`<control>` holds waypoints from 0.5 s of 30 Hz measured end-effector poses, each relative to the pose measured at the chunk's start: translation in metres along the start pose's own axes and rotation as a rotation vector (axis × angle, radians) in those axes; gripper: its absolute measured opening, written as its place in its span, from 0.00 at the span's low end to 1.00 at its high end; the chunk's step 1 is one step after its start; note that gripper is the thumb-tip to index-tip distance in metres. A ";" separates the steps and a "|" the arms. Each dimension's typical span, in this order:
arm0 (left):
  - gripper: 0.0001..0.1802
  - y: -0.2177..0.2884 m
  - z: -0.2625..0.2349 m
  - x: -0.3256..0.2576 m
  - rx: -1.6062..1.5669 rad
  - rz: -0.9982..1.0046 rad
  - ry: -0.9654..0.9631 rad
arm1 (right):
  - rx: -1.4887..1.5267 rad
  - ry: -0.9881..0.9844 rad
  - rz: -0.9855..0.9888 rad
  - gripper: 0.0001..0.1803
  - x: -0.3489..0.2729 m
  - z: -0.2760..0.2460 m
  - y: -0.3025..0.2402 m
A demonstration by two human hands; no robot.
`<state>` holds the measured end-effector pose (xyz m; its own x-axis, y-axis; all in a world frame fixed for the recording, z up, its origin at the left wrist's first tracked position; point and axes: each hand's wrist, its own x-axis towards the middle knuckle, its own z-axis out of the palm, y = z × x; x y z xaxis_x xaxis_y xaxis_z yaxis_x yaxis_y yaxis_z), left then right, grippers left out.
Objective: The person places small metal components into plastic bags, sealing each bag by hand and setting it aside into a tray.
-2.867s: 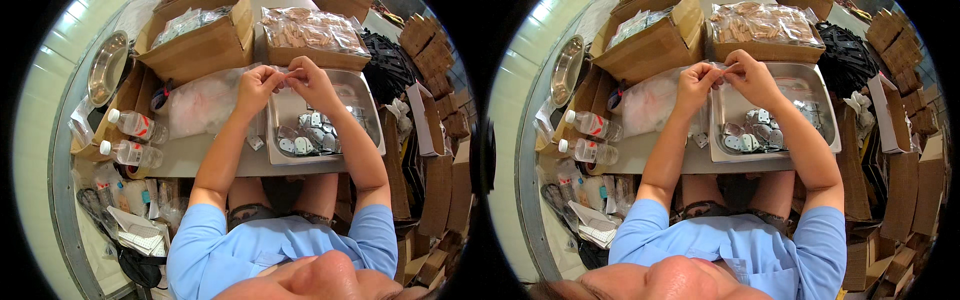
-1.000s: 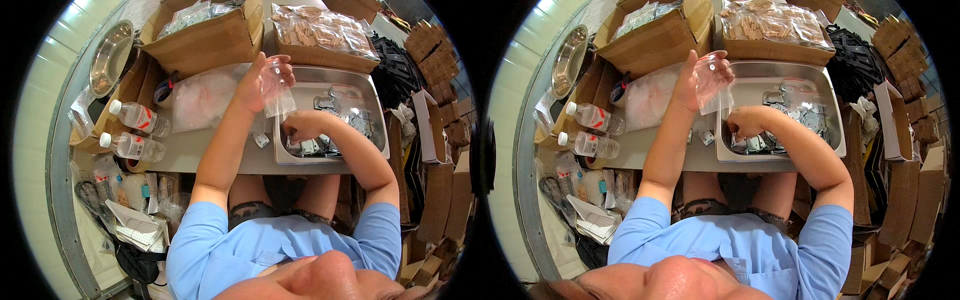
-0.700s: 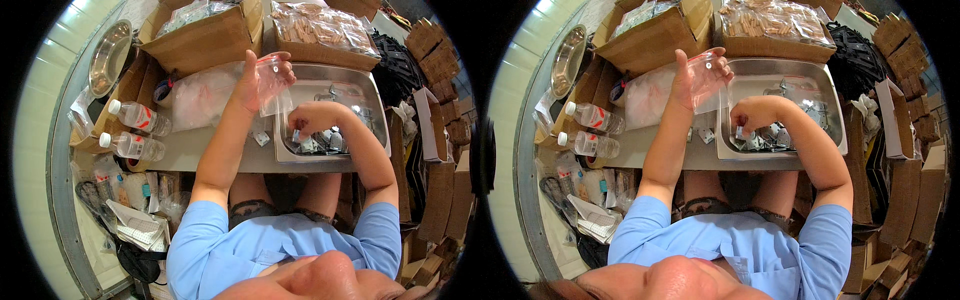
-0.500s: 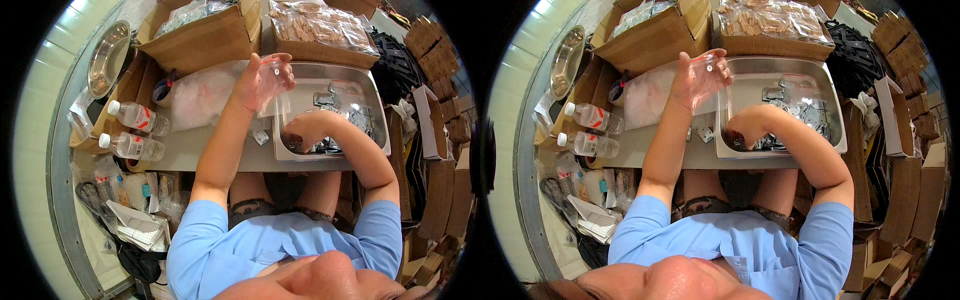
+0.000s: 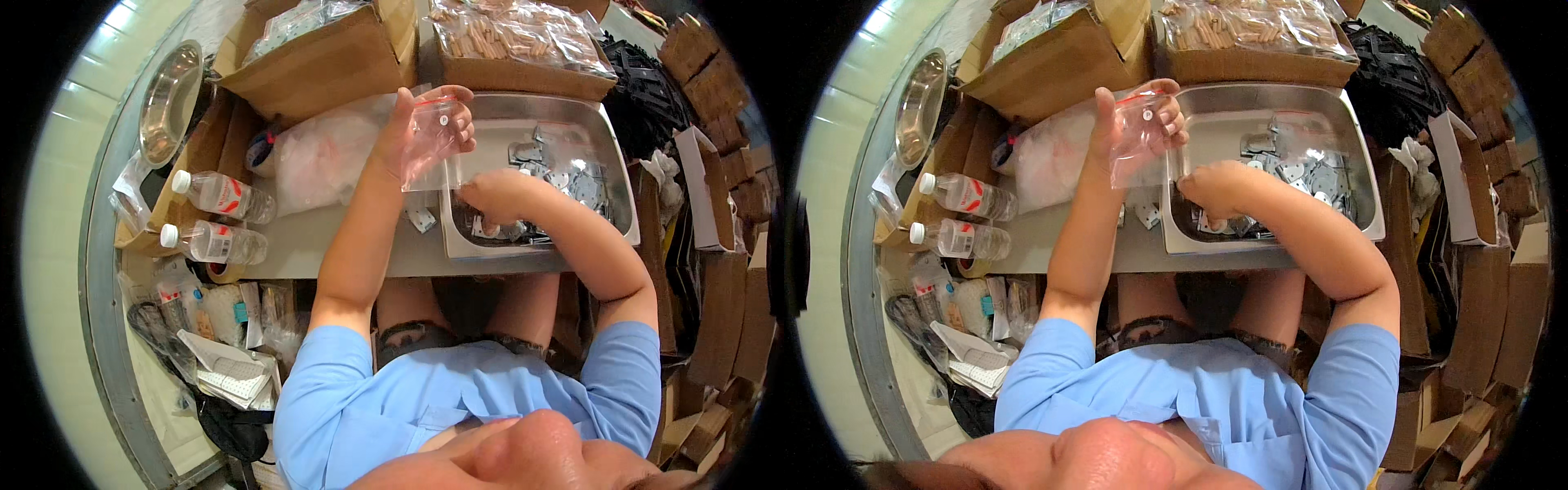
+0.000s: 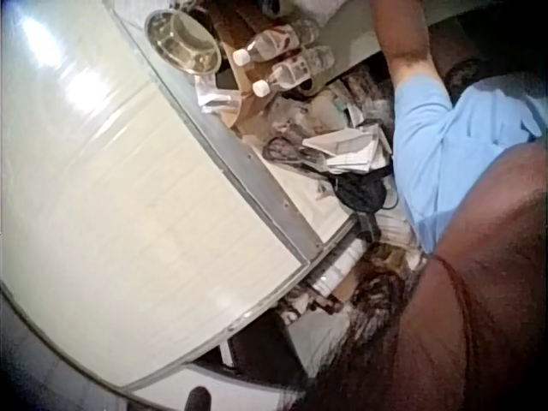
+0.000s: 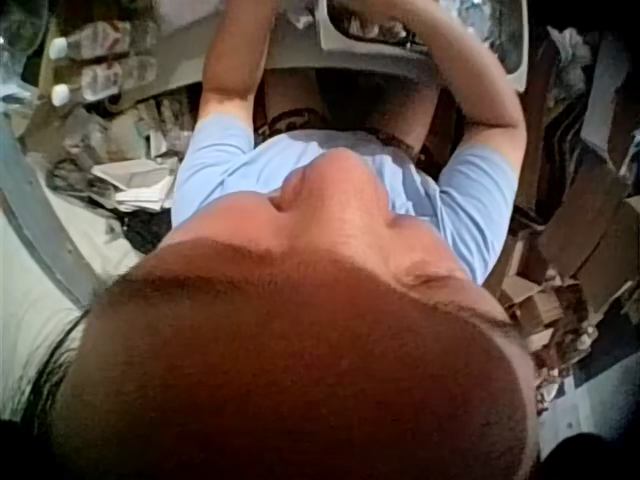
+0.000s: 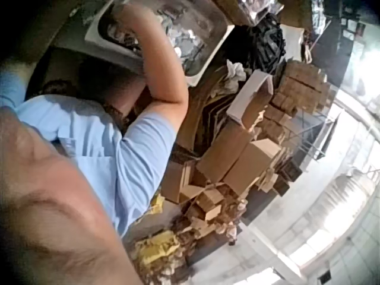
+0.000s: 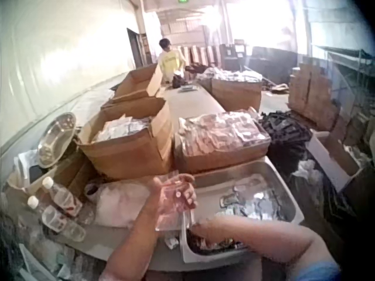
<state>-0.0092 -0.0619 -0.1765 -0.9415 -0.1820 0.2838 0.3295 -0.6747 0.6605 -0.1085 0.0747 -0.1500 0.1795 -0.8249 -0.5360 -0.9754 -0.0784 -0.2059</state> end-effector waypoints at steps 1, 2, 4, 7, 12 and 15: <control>0.47 0.001 -0.001 0.000 0.010 -0.002 -0.005 | 0.005 -0.002 0.000 0.19 0.002 0.001 0.002; 0.46 0.001 -0.001 0.001 0.021 -0.003 -0.013 | -0.011 0.002 -0.023 0.18 0.005 0.003 0.006; 0.45 -0.001 0.001 0.001 0.016 -0.002 -0.008 | -0.026 0.005 -0.045 0.17 0.008 0.007 0.015; 0.43 -0.001 -0.001 0.001 0.014 0.000 -0.026 | 0.057 0.170 -0.201 0.16 0.009 0.009 0.029; 0.35 0.001 -0.003 0.002 0.021 0.023 -0.081 | 0.363 0.400 -0.184 0.14 0.004 -0.015 0.056; 0.34 0.001 0.003 0.000 0.180 -0.053 -0.012 | 0.736 0.608 -0.149 0.18 -0.004 -0.019 0.076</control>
<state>-0.0085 -0.0603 -0.1736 -0.9574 -0.1404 0.2523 0.2875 -0.5444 0.7880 -0.1859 0.0615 -0.1477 -0.0035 -0.9999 0.0101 -0.5867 -0.0061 -0.8098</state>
